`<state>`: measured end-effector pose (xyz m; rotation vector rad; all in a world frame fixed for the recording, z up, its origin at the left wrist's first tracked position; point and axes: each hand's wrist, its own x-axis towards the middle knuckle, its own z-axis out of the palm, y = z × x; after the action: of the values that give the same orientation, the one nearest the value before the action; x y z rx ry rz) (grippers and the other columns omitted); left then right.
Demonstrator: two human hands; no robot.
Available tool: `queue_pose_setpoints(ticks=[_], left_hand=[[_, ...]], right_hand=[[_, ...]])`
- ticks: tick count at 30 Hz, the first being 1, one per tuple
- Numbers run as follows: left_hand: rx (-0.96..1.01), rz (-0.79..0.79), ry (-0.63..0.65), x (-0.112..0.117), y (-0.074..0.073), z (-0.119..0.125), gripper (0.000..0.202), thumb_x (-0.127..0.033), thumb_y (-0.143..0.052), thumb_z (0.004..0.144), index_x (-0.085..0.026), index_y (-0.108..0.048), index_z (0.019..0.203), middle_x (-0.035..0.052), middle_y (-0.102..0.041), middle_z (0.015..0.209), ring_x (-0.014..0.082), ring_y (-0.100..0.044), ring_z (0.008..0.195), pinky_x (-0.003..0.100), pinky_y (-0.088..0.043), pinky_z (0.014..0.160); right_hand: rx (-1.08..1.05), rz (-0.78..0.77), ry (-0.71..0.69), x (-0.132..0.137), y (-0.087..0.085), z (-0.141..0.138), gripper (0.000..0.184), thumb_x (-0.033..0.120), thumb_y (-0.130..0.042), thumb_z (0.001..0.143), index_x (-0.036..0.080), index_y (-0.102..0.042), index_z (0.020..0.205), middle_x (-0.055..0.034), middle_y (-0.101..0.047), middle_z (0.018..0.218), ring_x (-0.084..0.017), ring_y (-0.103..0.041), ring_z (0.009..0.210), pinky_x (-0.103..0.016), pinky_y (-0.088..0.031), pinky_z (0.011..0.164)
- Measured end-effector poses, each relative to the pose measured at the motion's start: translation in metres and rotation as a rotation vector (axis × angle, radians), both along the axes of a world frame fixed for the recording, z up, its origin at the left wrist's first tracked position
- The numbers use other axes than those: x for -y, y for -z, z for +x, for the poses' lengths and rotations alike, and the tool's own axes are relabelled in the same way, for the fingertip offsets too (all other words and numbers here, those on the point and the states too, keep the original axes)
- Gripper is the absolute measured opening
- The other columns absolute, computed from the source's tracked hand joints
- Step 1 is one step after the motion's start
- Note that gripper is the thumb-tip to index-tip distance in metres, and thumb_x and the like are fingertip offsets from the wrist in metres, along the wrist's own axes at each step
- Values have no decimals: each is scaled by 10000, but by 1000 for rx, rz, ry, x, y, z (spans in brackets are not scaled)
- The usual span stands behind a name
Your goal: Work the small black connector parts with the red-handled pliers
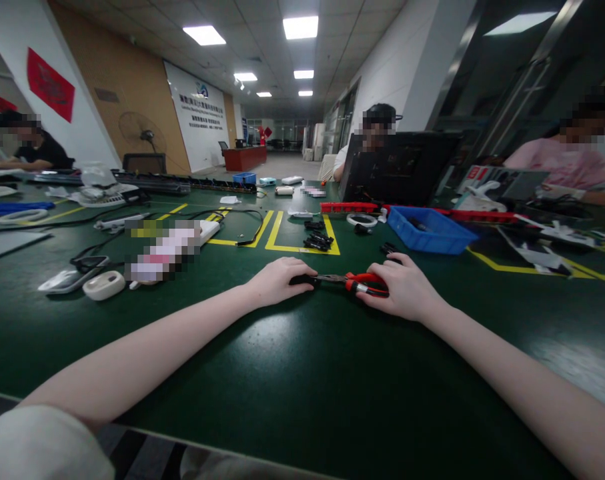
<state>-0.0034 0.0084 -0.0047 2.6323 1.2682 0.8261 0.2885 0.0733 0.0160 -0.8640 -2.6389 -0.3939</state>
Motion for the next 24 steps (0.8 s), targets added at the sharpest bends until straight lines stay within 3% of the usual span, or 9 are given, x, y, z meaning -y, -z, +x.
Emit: queue_pose_setpoints(ticks=[8, 24], left_hand=[[-26, 49, -1, 0, -1, 1, 245, -305, -594, 956, -186, -653, 1162, 75, -685, 1119, 216, -634, 1056, 355, -495, 933], [74, -27, 32, -2, 2, -1, 239, -253, -605, 944, -180, -642, 1169, 81, -656, 1133, 209, -616, 1070, 356, -498, 958]], right_hand=[[-18, -78, 21, 0, 0, 0, 411, 610, -504, 847, 227, -576, 719, -62, -656, 677, -260, -605, 747, -454, -412, 849], [-73, 84, 11, 2, 3, 3, 438, 610, -584, 788, 183, -644, 864, -85, -689, 765, -254, -629, 742, -477, -378, 951]])
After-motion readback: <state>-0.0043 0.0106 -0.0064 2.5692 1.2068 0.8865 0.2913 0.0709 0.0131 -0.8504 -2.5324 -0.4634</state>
